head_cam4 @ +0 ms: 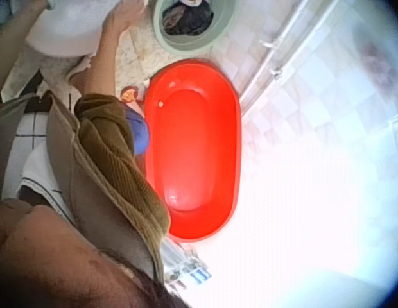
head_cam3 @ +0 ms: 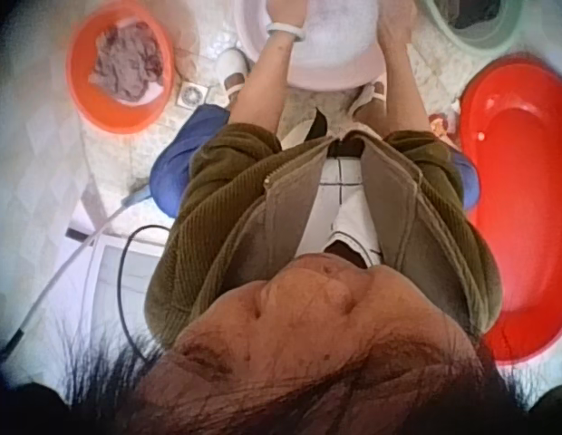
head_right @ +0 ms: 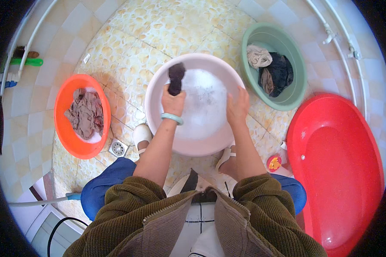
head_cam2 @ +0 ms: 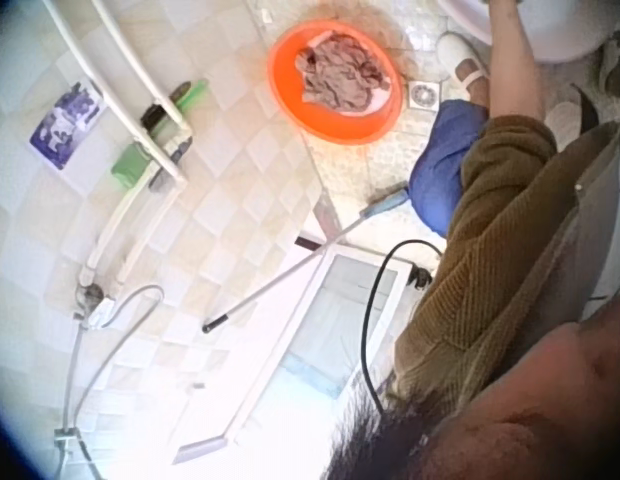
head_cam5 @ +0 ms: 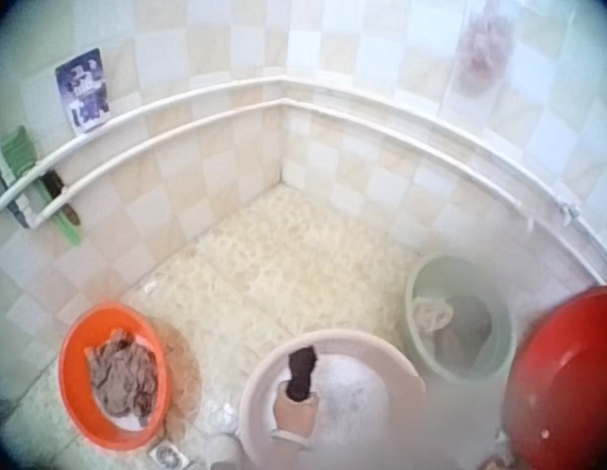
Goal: The person hand washes clothes in a bathroom using multiple basins. They scrub a white cloth in soapy water, then transfer it to a rinse basin. They proceed to wash a dark garment and a light blue cloth, scrubbing and rinsing each item by hand before placing them aside.
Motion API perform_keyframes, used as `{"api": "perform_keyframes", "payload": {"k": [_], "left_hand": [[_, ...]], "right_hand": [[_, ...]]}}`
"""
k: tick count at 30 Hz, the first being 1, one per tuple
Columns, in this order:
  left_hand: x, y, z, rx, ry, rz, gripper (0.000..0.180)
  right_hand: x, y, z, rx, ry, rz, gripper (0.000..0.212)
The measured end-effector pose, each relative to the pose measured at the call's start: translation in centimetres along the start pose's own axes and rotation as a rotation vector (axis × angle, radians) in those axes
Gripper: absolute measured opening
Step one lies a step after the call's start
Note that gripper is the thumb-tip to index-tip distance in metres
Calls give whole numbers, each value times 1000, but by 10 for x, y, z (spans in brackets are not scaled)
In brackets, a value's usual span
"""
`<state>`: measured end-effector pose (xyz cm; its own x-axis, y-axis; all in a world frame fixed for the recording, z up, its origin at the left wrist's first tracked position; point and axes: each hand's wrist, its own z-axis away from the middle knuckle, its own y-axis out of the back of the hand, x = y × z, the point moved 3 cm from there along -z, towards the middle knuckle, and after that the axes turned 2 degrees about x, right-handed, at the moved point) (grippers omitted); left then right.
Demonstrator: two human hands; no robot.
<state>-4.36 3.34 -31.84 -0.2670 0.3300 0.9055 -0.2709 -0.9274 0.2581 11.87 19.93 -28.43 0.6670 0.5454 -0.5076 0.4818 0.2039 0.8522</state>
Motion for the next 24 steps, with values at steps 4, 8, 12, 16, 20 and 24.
{"api": "perform_keyframes", "payload": {"k": [4, 8, 12, 16, 20, 24], "left_hand": [[-17, 8, -22, 81, 126, 221, 41], [-8, 18, -20, 55, 226, 388, 38], [2, 12, -15, 35, 249, 433, 38], [11, 8, -12, 8, 254, 481, 38], [22, 8, -15, -23, 196, 482, 34], [36, 17, -17, -44, 215, 512, 41]], "right_hand": [[69, -5, 47, 92, -387, -136, 54], [102, -16, 85, -286, -1010, -1055, 54], [103, -26, 137, -435, -1248, -1214, 52], [65, -40, 133, -525, -1183, -1252, 52], [14, -65, 101, -504, -1123, -1227, 47], [-16, -87, 78, -555, -1081, -1248, 45]]}}
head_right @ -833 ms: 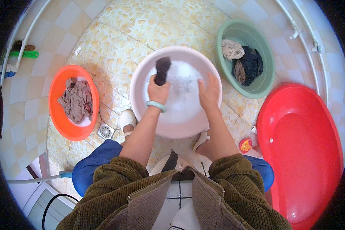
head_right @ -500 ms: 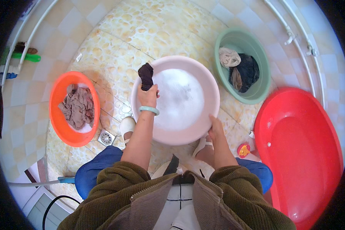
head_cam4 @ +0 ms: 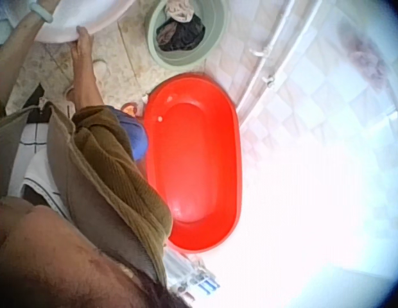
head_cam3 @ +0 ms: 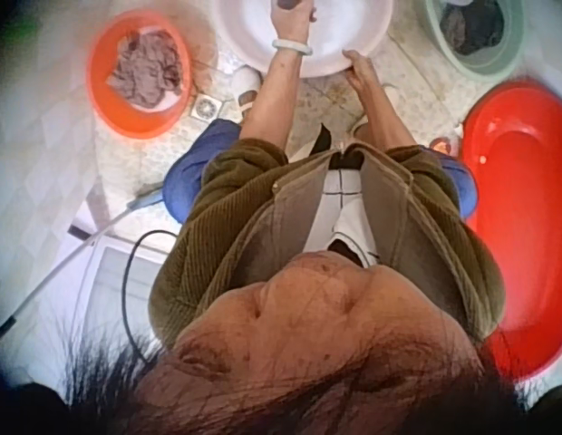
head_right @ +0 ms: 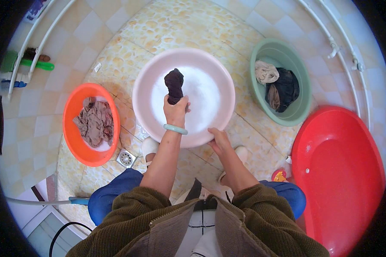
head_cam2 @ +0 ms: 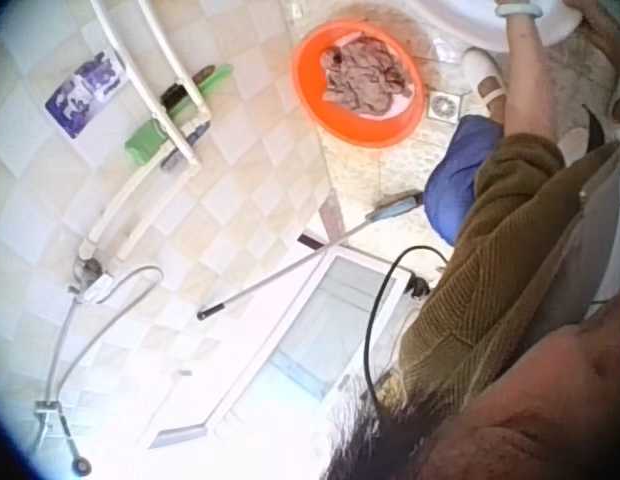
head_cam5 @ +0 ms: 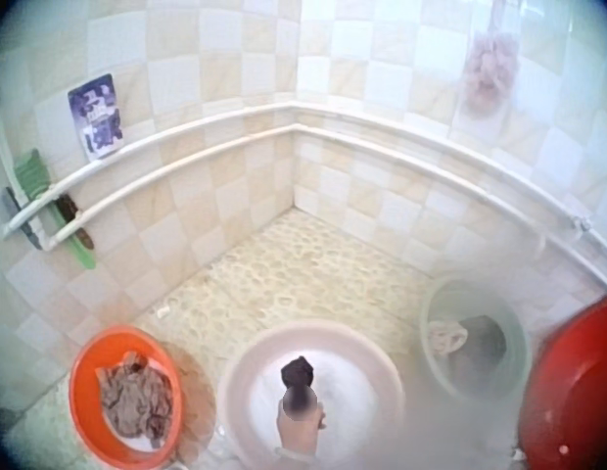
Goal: The person hand washes clothes in a bathroom using multiple basins. They scrub a white cloth in soapy water, then transfer it to a rinse basin. They proceed to wash a dark garment and a light blue cloth, scrubbing and rinsing each item by hand before placing them aside.
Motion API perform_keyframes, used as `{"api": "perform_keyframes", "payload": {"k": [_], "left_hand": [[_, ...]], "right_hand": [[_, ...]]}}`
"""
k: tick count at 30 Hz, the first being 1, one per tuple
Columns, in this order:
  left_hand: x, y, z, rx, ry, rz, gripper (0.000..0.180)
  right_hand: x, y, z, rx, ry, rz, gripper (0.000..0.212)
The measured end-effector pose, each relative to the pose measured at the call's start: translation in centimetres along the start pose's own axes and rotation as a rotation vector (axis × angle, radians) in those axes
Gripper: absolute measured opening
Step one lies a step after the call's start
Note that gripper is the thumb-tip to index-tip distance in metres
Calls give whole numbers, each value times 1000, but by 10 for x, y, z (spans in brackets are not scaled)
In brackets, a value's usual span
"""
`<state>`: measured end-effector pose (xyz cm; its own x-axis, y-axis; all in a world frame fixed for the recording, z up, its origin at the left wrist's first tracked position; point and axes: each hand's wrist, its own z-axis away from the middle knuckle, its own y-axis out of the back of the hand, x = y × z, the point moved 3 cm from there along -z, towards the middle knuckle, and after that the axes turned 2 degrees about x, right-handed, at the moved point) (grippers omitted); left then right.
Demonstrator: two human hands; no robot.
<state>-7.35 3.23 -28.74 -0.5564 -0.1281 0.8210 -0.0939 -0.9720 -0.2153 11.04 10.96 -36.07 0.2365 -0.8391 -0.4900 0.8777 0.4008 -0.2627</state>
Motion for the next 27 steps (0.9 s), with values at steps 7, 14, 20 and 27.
{"api": "perform_keyframes", "payload": {"k": [7, 14, 20, 27], "left_hand": [[8, 10, -15, 122, -44, 25, 32], [18, 14, -38, 95, -105, 234, 27], [44, 17, -28, 164, -170, 270, 20], [32, -8, -7, 21, -136, 188, 21]], "right_hand": [[-27, -108, -37, -187, 45, 68, 41], [-9, -180, -134, -434, -25, 16, 32], [-74, -184, -93, -328, 503, 585, 43], [-217, -5, -37, 110, 1364, 1683, 58]]}}
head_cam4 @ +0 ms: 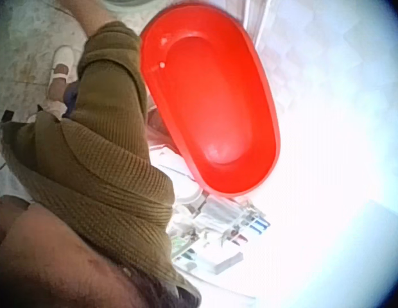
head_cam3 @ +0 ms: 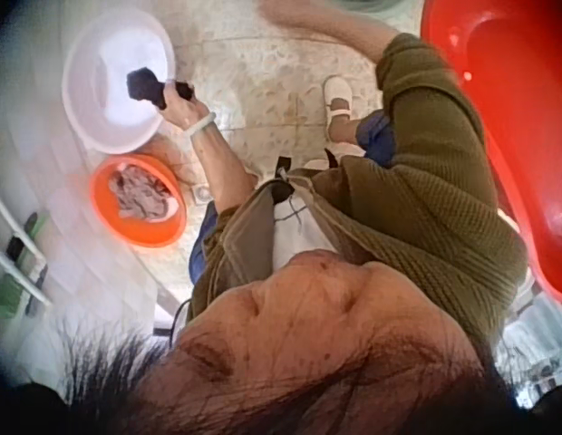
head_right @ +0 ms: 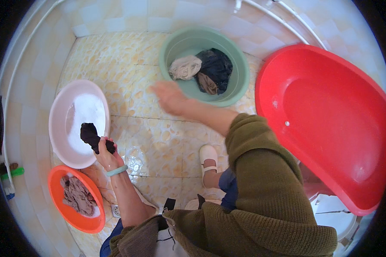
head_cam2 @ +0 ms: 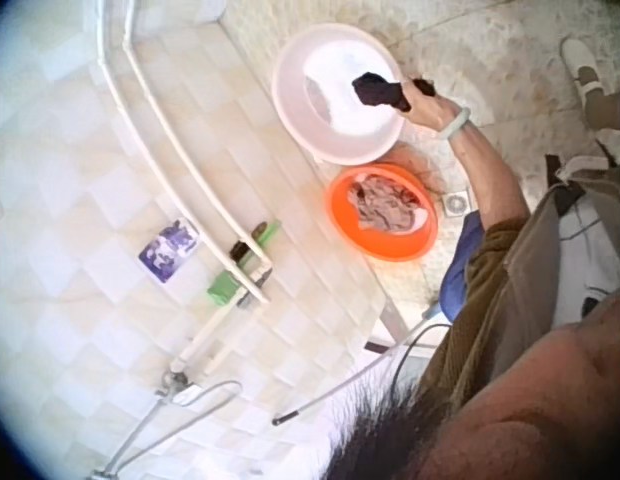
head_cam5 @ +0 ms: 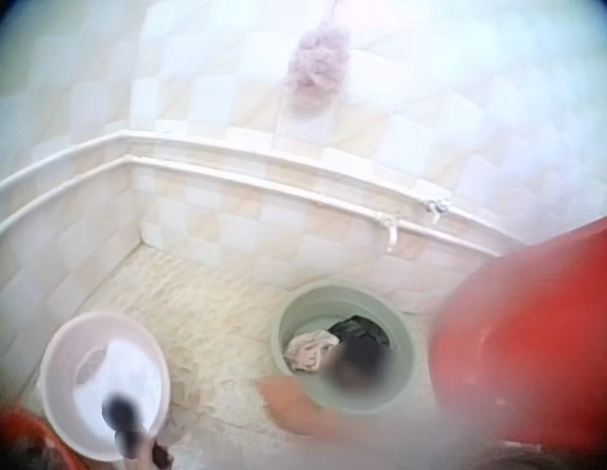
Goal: The person hand washes clothes in a bathroom using multiple basins. They scrub a white cloth in soapy water, then transfer it to a rinse basin. They proceed to wash a dark garment and a light blue cloth, scrubbing and rinsing each item by hand before placing them aside.
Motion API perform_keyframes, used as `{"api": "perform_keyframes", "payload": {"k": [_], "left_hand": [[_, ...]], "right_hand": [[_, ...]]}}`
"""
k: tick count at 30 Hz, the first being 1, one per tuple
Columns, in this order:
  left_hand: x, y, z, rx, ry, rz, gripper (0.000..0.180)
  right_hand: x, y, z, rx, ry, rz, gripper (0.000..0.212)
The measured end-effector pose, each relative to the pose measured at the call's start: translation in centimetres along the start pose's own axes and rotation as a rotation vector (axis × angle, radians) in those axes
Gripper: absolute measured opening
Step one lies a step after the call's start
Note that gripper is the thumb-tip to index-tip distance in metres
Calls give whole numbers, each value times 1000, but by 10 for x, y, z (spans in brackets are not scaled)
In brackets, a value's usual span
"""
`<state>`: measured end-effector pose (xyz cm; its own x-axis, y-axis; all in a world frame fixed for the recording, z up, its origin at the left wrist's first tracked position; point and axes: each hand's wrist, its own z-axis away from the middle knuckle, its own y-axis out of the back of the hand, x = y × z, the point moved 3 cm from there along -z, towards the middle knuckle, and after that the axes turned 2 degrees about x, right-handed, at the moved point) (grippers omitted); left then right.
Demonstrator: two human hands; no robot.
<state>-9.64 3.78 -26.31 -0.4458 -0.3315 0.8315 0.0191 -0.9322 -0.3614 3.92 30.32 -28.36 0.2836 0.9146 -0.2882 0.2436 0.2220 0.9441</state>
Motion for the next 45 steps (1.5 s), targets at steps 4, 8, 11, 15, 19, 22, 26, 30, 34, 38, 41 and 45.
{"api": "perform_keyframes", "payload": {"k": [4, 8, 11, 15, 19, 22, 26, 30, 34, 38, 41, 45], "left_hand": [[-7, -18, 20, -47, 21, -67, 29], [-1, -39, 49, -136, 47, -141, 32], [11, -49, 69, -198, 27, -207, 31], [19, -53, 80, -178, 33, -267, 28], [11, -43, 90, -203, 101, -346, 27], [0, -47, 99, -243, 178, -383, 24], [-24, -39, 104, -232, 307, -365, 25], [-41, -40, 103, -315, 236, -447, 34], [-61, -50, 103, -316, 129, -581, 58], [-75, -61, 100, -365, 204, -476, 69], [-76, -61, 92, -483, 171, -492, 74], [-93, -48, 78, -615, -207, -757, 74]], "right_hand": [[69, 27, 70, -362, -470, 92, 37], [73, 18, 99, -484, -421, 128, 32], [51, 11, 98, -544, -348, 99, 29], [8, 7, 102, -633, -185, 59, 28], [-32, 3, 122, -703, -21, 16, 30], [-54, -7, 141, -771, 77, -46, 31], [-78, -16, 159, -917, 117, -171, 37], [-65, -9, 149, -840, 60, -491, 40], [-12, -19, 149, -623, -130, -553, 51], [21, -1, 151, -592, -361, -397, 56], [47, -9, 145, -634, -397, -217, 55], [-7, 36, 90, -372, -782, -1264, 59]]}}
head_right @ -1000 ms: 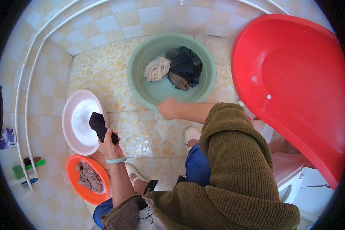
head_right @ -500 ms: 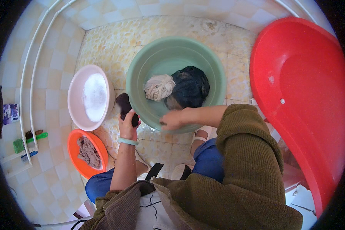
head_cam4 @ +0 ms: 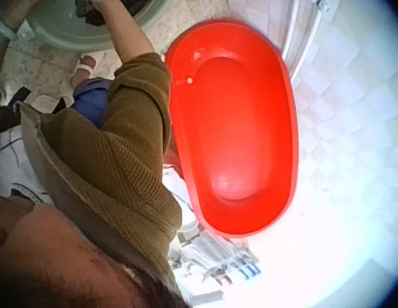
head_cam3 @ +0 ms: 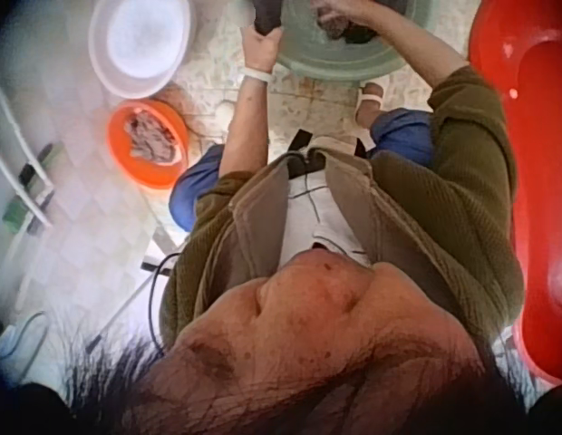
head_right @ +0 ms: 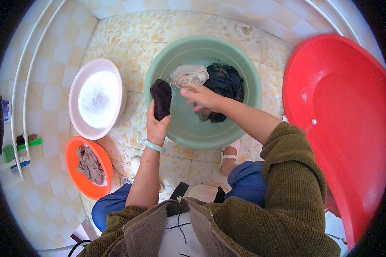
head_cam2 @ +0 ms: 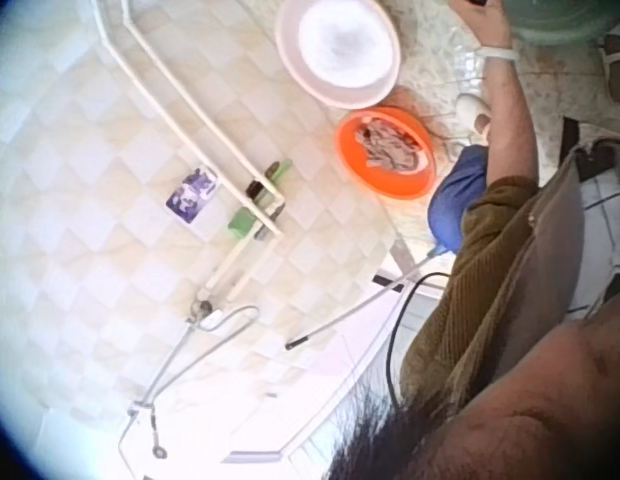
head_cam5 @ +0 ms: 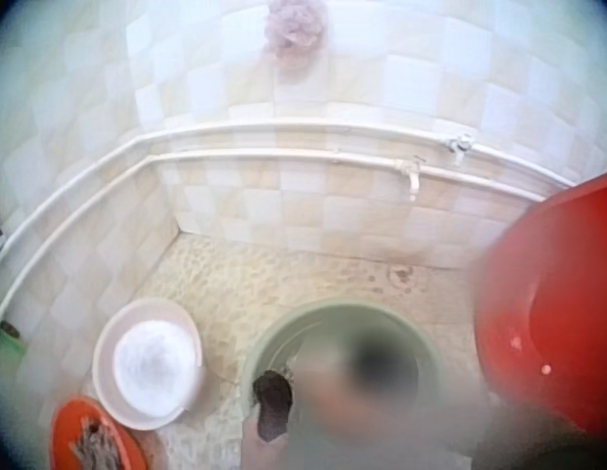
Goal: The person hand washes clothes in a bathroom using multiple basins. They scrub a white cloth in soapy water, then transfer it to a rinse basin. They proceed to wash a dark garment and a light blue cloth, scrubbing and rinsing each item by hand before placing them aside.
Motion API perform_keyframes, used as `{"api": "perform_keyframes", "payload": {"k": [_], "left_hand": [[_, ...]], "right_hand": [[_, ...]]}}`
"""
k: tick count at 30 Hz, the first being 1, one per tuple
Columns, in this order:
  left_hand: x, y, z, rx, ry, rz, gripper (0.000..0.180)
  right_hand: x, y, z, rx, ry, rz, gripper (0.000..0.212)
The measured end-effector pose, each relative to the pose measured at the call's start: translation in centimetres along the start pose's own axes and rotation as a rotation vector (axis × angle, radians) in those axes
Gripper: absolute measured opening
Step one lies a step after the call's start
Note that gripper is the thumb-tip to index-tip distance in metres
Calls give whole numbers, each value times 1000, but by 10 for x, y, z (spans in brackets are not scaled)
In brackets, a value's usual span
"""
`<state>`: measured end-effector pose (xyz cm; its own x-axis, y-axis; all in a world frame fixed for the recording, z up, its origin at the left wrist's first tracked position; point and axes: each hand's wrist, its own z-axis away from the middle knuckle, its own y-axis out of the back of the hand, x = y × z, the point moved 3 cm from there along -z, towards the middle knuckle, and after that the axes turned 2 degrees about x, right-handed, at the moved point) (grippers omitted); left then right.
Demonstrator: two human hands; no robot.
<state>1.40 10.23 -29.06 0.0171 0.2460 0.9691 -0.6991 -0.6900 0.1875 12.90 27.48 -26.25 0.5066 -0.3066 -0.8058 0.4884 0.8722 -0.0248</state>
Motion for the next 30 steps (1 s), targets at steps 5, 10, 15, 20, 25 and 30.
{"api": "perform_keyframes", "payload": {"k": [5, 10, 15, 20, 25, 30], "left_hand": [[27, -19, 6, -130, 85, 87, 64], [4, -2, -3, 114, 664, 593, 46], [-3, 11, -16, 276, 427, 473, 37], [-19, 9, -20, 183, 441, 457, 30], [-15, 4, -28, 150, 486, 495, 29], [-24, -19, -14, 127, 536, 604, 28]], "right_hand": [[-13, -18, -27, -18, 71, -69, 42], [33, 7, -71, 67, 31, 116, 30], [96, -22, -96, 215, 521, 1284, 34], [108, -28, -110, 31, 359, 1280, 36], [132, -2, -132, 238, 509, 1359, 31], [133, 20, -136, 208, 159, 824, 32]]}}
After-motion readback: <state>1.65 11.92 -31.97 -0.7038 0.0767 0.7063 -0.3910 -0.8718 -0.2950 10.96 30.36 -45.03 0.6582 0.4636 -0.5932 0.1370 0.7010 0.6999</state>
